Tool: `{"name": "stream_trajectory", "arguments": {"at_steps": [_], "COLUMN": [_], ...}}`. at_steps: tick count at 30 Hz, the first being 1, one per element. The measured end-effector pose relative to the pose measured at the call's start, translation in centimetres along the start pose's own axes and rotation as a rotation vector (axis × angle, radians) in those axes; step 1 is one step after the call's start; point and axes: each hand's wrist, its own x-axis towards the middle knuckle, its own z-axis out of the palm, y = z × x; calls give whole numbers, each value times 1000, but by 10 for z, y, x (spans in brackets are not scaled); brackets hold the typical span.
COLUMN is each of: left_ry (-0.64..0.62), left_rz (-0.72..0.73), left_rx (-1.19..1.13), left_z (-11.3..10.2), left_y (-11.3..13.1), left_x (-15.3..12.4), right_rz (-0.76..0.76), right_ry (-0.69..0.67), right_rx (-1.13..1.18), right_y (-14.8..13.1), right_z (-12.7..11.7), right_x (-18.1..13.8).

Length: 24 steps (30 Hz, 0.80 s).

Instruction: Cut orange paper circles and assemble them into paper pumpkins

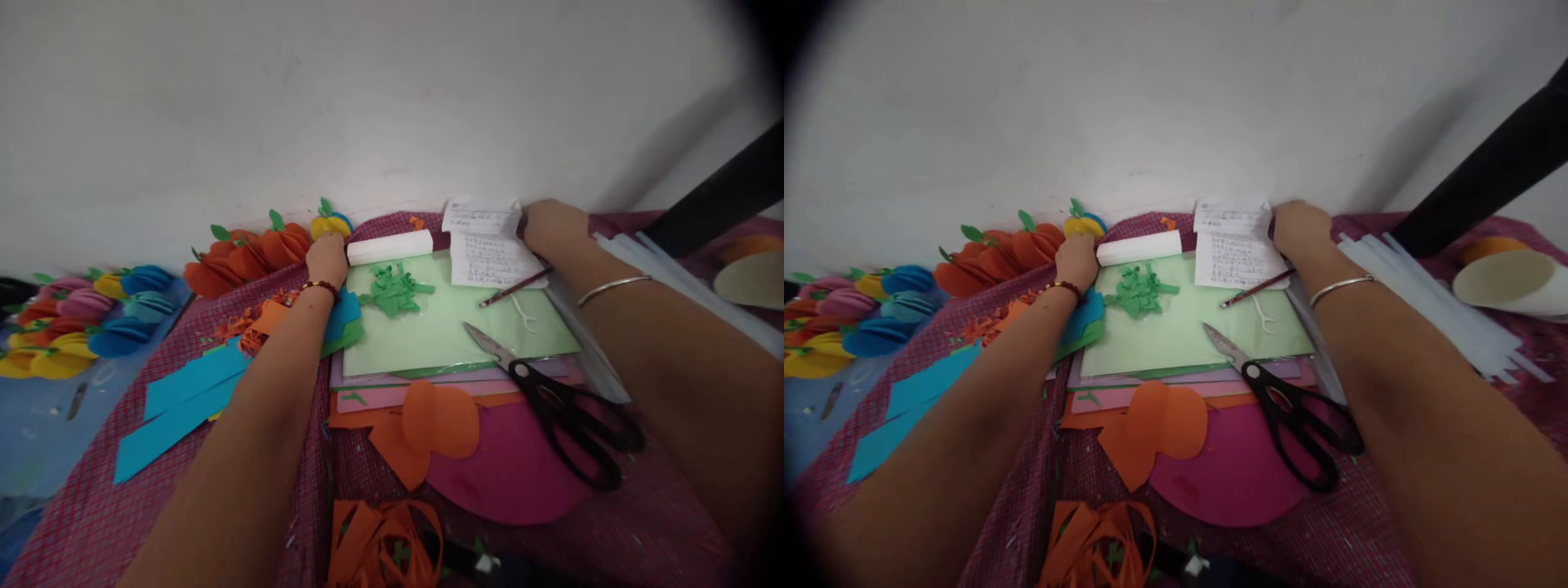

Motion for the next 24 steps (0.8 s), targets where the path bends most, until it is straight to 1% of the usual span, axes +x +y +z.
{"name": "stream_trajectory", "arguments": {"at_steps": [2, 4, 7, 8, 10, 11, 13, 16, 18, 20, 21, 22, 24], "left_ry": [-23, -43, -37, -23, 19, 45, 95, 187, 227, 242, 250, 249, 251], "left_rz": [3, 54, 153, 186, 231, 245, 213, 110, -19, -171, -242, -287, -372], "left_rx": [-51, -107, -169, -181, -192, -189, -164, -107, -85, -77, -88, -111, -194], "left_z": [-4, -9, -22, -28, -41, -49, -64, -82, -87, -84, -79, -73, -58], "left_y": [-1, -5, -14, -19, -36, -47, -79, -143, -187, -225, -239, -250, -259], "left_x": [-3, -12, -38, -50, -75, -88, -112, -136, -145, -148, -149, -150, -152], "right_rz": [-19, -28, -56, -80, -141, -167, -233, -355, -419, -437, -443, -445, -442], "right_ry": [-94, -145, -103, -80, -38, -18, 35, 38, 40, 38, 39, 36, 37], "right_rx": [-47, -80, -95, -95, -93, -90, -47, 91, 179, 256, 289, 318, 360], "right_y": [6, 11, 4, -3, -26, -41, -78, -138, -176, -207, -220, -230, -246], "right_z": [-13, -32, -67, -78, -98, -106, -117, -122, -119, -112, -107, -102, -90], "right_x": [1, -1, -13, -19, -33, -40, -53, -65, -67, -65, -63, -60, -53]}}
